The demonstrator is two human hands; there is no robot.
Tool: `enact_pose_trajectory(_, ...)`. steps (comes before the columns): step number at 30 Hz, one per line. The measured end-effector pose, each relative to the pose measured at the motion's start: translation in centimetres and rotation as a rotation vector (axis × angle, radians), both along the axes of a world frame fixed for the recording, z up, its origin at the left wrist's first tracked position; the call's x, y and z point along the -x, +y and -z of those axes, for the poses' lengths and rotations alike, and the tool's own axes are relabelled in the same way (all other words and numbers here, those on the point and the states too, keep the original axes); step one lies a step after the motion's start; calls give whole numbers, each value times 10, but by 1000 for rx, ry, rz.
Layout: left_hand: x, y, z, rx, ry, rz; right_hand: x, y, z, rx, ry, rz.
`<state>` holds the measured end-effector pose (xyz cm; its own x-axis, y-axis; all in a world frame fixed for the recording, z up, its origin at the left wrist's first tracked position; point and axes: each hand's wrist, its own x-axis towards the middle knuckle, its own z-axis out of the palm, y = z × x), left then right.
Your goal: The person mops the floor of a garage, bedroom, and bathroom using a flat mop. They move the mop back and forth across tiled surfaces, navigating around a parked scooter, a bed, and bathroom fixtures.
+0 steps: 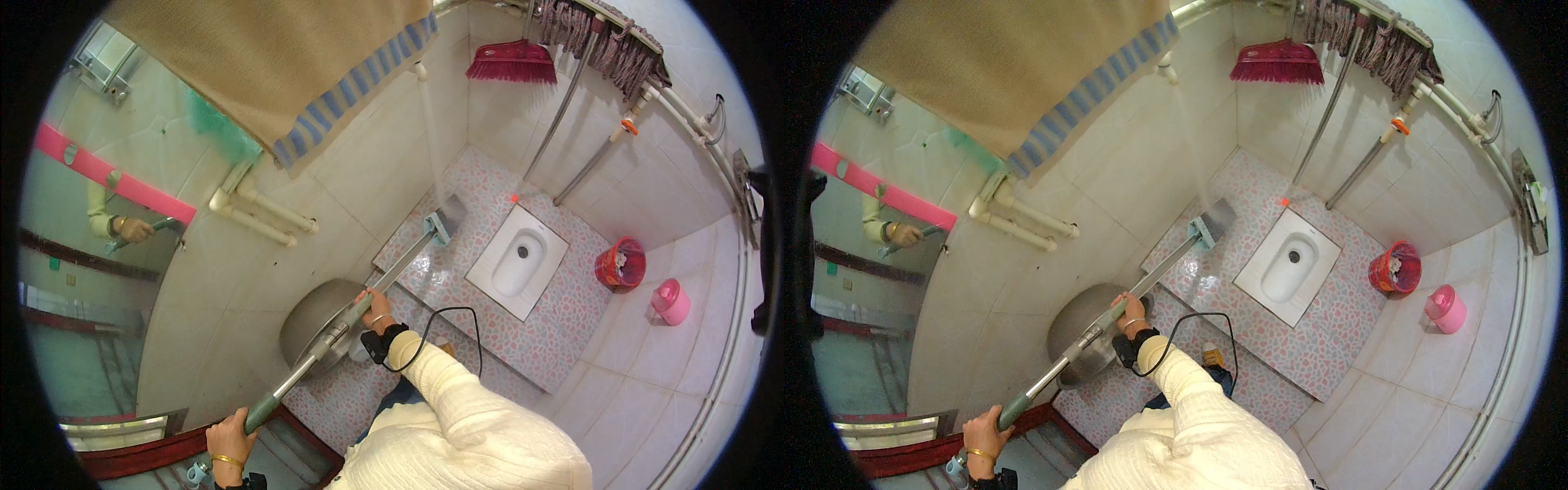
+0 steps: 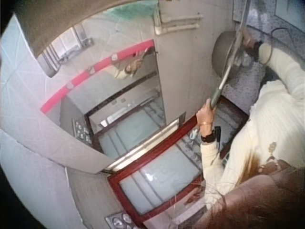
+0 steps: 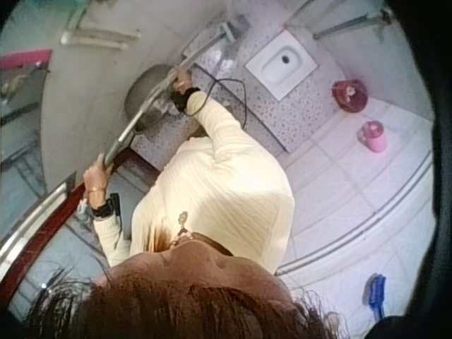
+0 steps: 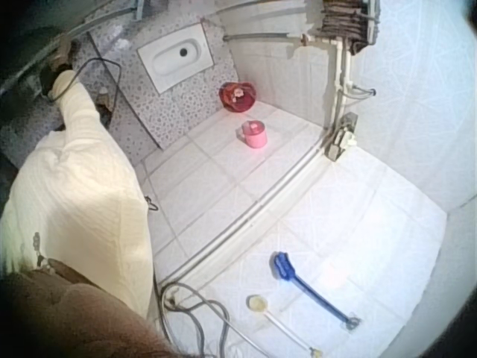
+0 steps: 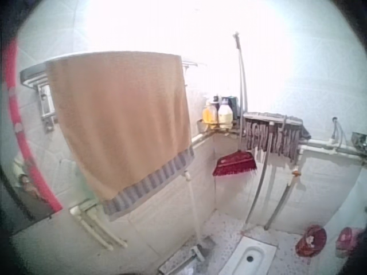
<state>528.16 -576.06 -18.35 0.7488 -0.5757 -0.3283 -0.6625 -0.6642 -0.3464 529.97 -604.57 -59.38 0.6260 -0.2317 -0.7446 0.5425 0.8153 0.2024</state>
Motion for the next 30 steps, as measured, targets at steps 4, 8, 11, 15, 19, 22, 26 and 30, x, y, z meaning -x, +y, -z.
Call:
enact_pose_trajectory(4,4,22,-1,-9,-19,-13,2,24,-8,76,-32,-12)
enact_pose_trajectory(8,9,35,-2,-34,-10,-53,7,37,-11,77,-38,-25)
enact_pose_trajectory(11,12,39,-3,-41,-3,-64,10,44,-12,86,-52,-26)
enact_pose_trajectory(15,17,46,-4,-75,-14,-74,13,52,-11,94,1,-40)
enact_pose_trajectory(19,21,54,-3,-83,-19,-93,17,61,-8,85,-54,-43)
enact_pose_trajectory(22,22,63,-2,-60,-25,-71,19,69,-4,114,-83,-31)
enact_pose_trajectory(26,24,74,-2,-32,-20,-43,19,79,1,102,-38,-34)
enact_pose_trajectory(30,27,80,-2,-16,-21,-45,22,85,3,60,-27,-35)
